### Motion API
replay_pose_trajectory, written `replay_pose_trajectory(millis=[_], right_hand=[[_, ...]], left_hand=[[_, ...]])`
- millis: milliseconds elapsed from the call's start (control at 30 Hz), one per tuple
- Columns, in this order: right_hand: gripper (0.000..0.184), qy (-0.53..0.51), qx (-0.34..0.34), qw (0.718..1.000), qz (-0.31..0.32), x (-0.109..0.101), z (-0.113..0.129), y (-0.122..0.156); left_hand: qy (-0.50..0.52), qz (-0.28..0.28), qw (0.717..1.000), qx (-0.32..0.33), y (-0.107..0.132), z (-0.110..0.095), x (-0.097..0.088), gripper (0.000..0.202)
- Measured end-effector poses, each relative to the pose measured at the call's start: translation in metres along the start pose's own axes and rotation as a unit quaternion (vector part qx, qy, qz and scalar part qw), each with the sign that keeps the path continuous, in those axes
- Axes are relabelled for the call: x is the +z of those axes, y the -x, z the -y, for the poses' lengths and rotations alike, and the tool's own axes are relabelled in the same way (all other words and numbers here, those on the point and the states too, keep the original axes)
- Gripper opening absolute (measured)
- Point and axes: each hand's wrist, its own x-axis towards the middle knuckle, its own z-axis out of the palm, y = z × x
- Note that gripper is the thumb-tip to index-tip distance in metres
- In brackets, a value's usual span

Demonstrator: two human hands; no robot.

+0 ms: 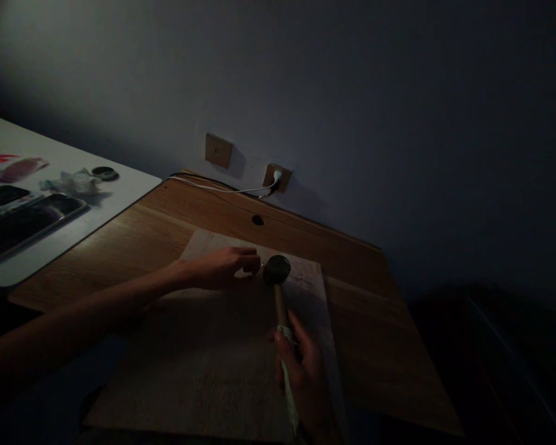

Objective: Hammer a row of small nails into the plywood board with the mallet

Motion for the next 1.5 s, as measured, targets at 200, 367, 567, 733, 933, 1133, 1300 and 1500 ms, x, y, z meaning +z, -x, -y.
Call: replay_pose_trajectory(millis=[200,367,567,733,933,1133,1300,1500], right_hand=[[0.084,0.003,0.024,0.999,-0.021,-0.003,-0.005,0.007],[0.089,0.003,0.042,0.999,-0.014,-0.004,-0.005,0.006],[0.081,0.014,0.023,0.999,-0.019,-0.005,-0.009,0.006],[0.072,0.014,0.018,0.999,-0.023,-0.005,-0.008,0.006],[0.070,-0.020,0.032,0.999,-0.033,-0.005,-0.008,0.004],[0.069,-0.021,0.036,0.999,-0.023,-0.004,-0.005,0.004],[0.075,-0.007,0.031,0.999,-0.022,-0.005,-0.005,0.004],[0.077,-0.012,0.031,0.999,-0.020,-0.005,-0.007,0.003]], left_hand=[[-0.149,0.039,0.971,0.183,0.001,-0.046,0.020,0.011],[-0.189,0.021,0.961,0.203,-0.002,-0.048,0.030,0.013],[-0.157,0.027,0.970,0.184,-0.005,-0.042,0.031,0.016],[-0.018,0.009,0.996,0.091,-0.005,-0.013,0.009,0.021],[0.044,-0.090,0.994,-0.040,0.003,0.040,-0.004,0.020],[0.068,-0.087,0.990,-0.088,0.008,0.054,0.004,0.029],[0.064,-0.092,0.989,-0.100,0.008,0.055,0.005,0.019],[0.083,-0.072,0.985,-0.131,0.013,0.056,0.001,0.017]])
